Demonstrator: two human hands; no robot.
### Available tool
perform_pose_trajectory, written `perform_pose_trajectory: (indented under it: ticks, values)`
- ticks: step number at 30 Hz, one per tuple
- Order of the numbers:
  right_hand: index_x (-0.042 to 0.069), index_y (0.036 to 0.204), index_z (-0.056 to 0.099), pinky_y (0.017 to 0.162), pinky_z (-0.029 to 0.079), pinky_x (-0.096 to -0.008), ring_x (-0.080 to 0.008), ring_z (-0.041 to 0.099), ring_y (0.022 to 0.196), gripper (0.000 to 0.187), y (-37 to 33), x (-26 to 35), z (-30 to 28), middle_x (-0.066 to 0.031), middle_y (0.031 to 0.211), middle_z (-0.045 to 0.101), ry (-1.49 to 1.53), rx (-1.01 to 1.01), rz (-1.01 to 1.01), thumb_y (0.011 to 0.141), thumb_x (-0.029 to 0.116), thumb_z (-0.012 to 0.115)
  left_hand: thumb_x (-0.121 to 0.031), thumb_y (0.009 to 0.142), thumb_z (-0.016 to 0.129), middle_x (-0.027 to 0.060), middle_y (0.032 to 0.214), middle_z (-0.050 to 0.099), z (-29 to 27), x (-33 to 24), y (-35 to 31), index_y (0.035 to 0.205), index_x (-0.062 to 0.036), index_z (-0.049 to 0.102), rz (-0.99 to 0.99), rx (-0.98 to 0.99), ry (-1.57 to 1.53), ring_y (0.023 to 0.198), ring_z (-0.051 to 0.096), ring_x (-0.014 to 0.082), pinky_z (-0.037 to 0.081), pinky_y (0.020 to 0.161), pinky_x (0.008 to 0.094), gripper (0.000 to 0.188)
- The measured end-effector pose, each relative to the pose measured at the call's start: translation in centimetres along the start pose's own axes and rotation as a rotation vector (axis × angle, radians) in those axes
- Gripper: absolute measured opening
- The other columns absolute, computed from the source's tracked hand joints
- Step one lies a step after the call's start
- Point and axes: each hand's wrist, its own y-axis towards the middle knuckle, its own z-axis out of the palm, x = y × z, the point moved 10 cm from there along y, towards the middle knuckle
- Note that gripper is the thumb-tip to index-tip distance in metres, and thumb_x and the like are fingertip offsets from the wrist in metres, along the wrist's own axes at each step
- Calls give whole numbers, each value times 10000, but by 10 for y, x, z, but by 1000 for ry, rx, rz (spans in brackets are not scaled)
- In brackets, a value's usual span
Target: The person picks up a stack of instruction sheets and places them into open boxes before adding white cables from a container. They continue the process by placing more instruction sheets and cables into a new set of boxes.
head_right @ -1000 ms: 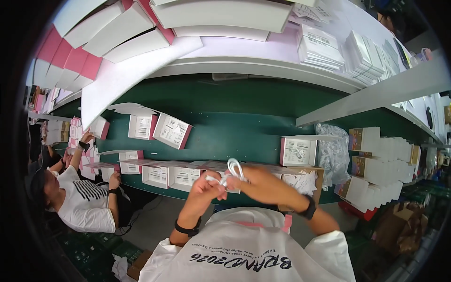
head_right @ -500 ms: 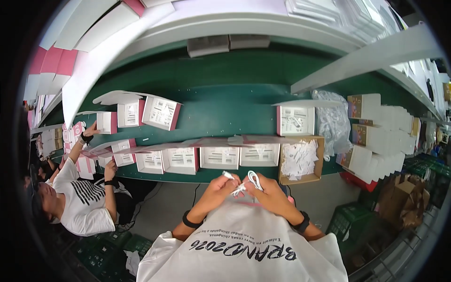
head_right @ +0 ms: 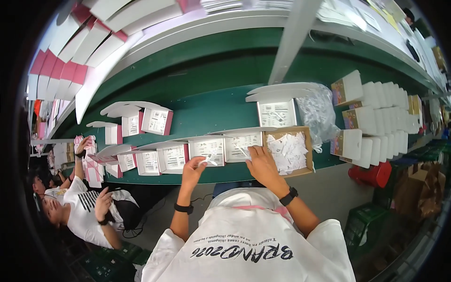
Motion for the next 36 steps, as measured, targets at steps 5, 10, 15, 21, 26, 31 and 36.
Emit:
perform_pose_trajectory:
  ticks: [5, 10, 15, 21, 26, 31, 36]
  values:
    - [-11, 1012, 618, 794, 484, -428, -376, 601, 909, 225, -56, -88, -29, -215, 1012, 631, 18, 55, 160, 843, 137, 610, -123, 824, 667, 151, 1001, 647, -10, -11, 15, 1104, 16, 596, 424, -301, 541, 898, 593, 266, 467, 778, 356, 321]
    - [-24, 983, 646, 729, 508, -360, -364, 634, 814, 205, -86, -182, -108, -203, 917, 663, 19, -35, 493, 849, 120, 589, -171, 803, 688, 179, 1140, 579, 39, -15, -15, 1150, -10, 565, 419, -255, 613, 1067, 509, 376, 406, 909, 445, 402]
    - [-28, 1026, 635, 722, 507, -332, -329, 649, 829, 230, -67, -189, -79, -189, 906, 674, 237, -34, 335, 860, 120, 576, -256, 785, 711, 178, 1101, 588, 69, -9, -27, 1105, -10, 584, 363, -372, 873, 1072, 509, 361, 434, 876, 449, 424]
    - [-28, 978, 634, 724, 507, -319, -276, 659, 816, 230, 15, -159, 14, -169, 872, 675, 418, -77, 246, 850, 162, 610, -409, 824, 629, 201, 966, 646, 95, -10, 5, 1003, -19, 648, 89, -298, 943, 937, 597, 384, 474, 769, 474, 429]
    - [-24, 921, 625, 700, 503, -334, -271, 655, 780, 195, 36, -154, 26, -167, 835, 671, 482, -24, 159, 847, 156, 608, -403, 854, 573, 178, 838, 659, 91, 5, 38, 885, -47, 645, -83, -243, 975, 763, 641, 398, 501, 685, 484, 364]
    - [-16, 930, 616, 679, 496, -351, -258, 647, 753, 170, 48, -198, -31, -161, 836, 666, 426, -205, 325, 829, 121, 619, -333, 861, 571, 177, 842, 661, 78, -9, 61, 877, -56, 634, -36, -314, 934, 772, 642, 394, 499, 697, 482, 285]
    - [9, 1081, 557, 673, 490, -333, -245, 609, 729, 308, 64, -215, -109, -141, 956, 627, 221, -535, 361, 801, 94, 656, -338, 856, 578, 189, 900, 652, 52, -49, 102, 909, -60, 618, 62, -433, 849, 822, 628, 400, 490, 707, 498, 286]
